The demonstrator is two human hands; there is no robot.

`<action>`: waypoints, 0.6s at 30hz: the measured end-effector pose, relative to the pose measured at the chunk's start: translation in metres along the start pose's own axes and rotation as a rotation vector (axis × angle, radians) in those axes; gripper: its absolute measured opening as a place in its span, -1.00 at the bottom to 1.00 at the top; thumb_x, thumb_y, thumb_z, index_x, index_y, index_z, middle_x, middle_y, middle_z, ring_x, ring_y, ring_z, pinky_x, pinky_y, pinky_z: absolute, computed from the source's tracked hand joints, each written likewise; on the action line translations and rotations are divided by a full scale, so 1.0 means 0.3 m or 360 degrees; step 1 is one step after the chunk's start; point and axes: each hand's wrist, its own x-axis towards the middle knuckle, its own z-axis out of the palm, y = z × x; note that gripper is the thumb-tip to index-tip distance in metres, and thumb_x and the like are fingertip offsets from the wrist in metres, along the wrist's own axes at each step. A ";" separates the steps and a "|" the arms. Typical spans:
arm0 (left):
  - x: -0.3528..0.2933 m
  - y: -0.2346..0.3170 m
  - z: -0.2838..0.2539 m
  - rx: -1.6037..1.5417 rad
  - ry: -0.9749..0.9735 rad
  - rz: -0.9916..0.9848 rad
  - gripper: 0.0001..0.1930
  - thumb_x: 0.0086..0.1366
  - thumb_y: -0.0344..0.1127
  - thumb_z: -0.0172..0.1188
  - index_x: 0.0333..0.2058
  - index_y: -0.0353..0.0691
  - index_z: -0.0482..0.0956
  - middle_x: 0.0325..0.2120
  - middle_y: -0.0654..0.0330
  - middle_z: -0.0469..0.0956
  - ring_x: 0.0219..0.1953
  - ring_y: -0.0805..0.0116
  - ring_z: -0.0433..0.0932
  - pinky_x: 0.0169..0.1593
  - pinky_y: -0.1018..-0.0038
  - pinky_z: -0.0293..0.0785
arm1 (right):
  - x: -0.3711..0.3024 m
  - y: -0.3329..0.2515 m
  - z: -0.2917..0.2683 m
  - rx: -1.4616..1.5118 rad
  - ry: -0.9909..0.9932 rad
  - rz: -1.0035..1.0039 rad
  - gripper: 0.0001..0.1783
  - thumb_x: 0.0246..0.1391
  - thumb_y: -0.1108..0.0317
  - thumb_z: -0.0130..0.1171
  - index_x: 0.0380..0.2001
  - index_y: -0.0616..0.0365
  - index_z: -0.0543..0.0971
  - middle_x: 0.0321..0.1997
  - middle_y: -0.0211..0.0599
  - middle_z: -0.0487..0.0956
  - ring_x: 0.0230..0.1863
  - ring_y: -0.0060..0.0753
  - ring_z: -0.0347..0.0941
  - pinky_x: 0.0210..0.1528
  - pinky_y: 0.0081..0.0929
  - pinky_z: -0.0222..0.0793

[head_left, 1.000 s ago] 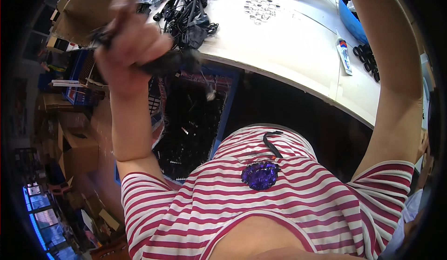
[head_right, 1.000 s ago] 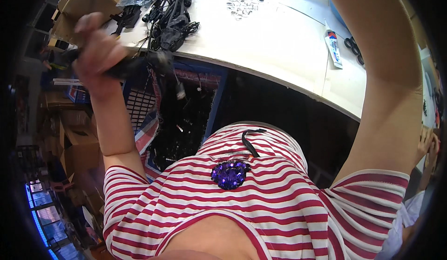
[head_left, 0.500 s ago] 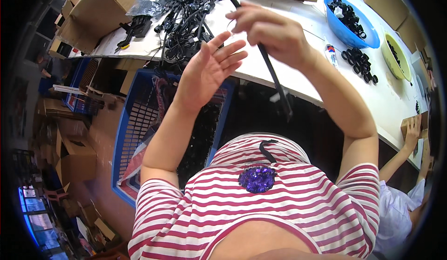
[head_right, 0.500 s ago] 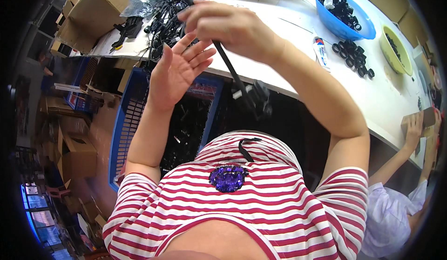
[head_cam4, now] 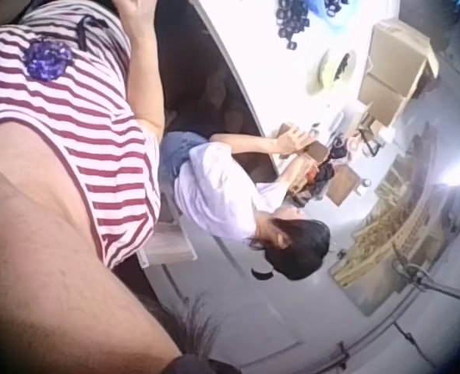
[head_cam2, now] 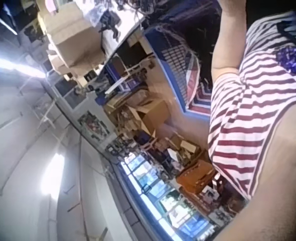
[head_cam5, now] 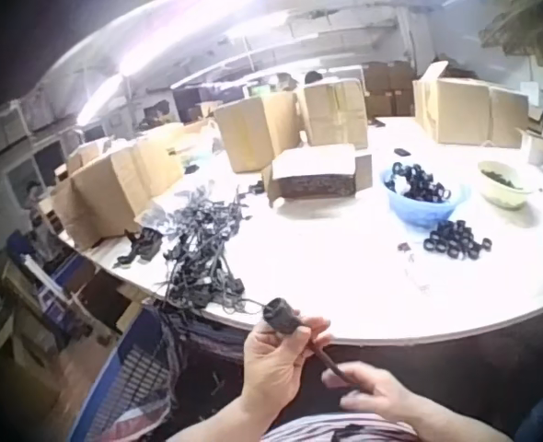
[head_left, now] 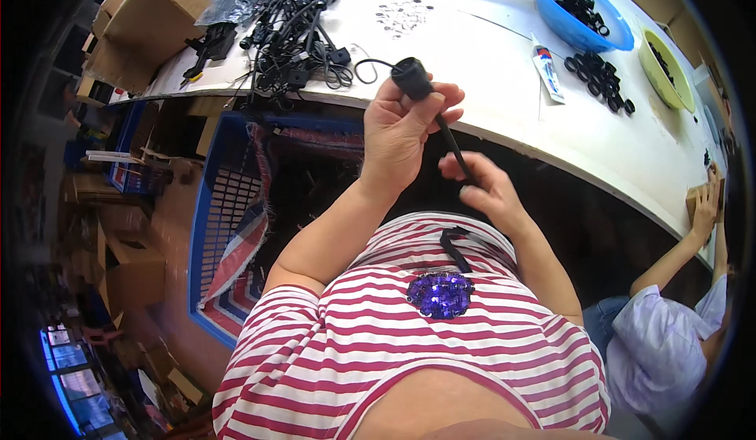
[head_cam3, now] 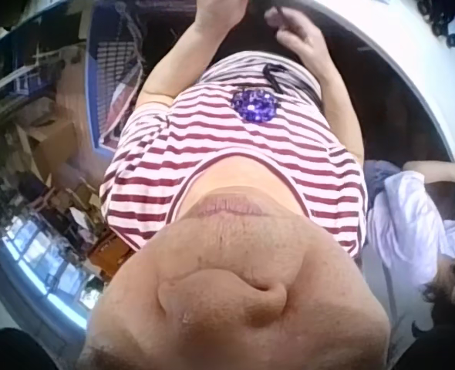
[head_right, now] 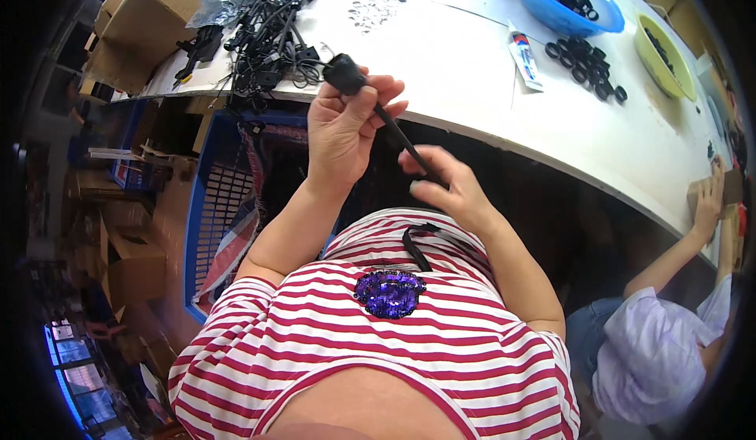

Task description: The person assembles small electronic components at a workbench. They repeatedly pick up a black cylindrical device, apply glue from a tube to its interior, insert a small white component, and secure it with a black cap. The process is repeated for multiple units.

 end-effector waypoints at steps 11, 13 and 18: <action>-0.007 -0.041 0.067 -0.0331 -0.0118 0.0004 -0.49 0.26 0.10 -0.14 0.03 -0.12 0.19 -0.37 0.23 0.34 -0.48 0.50 0.25 -0.30 0.52 0.21 | -0.089 0.101 -0.067 -0.0225 0.0122 0.0045 -0.72 -0.02 0.37 0.12 -0.21 0.22 0.43 -0.44 -0.39 0.47 -0.43 -0.63 0.37 -0.35 -0.67 0.31; -0.010 -0.021 0.085 -0.0230 -0.0120 0.0067 -0.49 0.25 0.10 -0.13 0.03 -0.12 0.20 -0.38 0.24 0.34 -0.49 0.50 0.25 -0.31 0.53 0.20 | -0.093 0.114 -0.085 -0.0383 0.0092 0.0050 -0.63 -0.11 0.30 0.21 -0.21 0.20 0.43 -0.46 -0.37 0.48 -0.43 -0.55 0.41 -0.33 -0.59 0.33; -0.009 0.053 0.107 -0.0181 -0.0160 0.0235 -0.46 0.24 0.12 -0.12 0.02 -0.14 0.15 -0.40 0.22 0.34 -0.53 0.50 0.26 -0.36 0.54 0.22 | -0.207 0.222 -0.126 -0.0738 0.0204 -0.0046 -0.79 -0.03 0.43 0.11 -0.27 0.22 0.45 -0.58 -0.29 0.44 -0.60 -0.52 0.36 -0.52 -0.59 0.27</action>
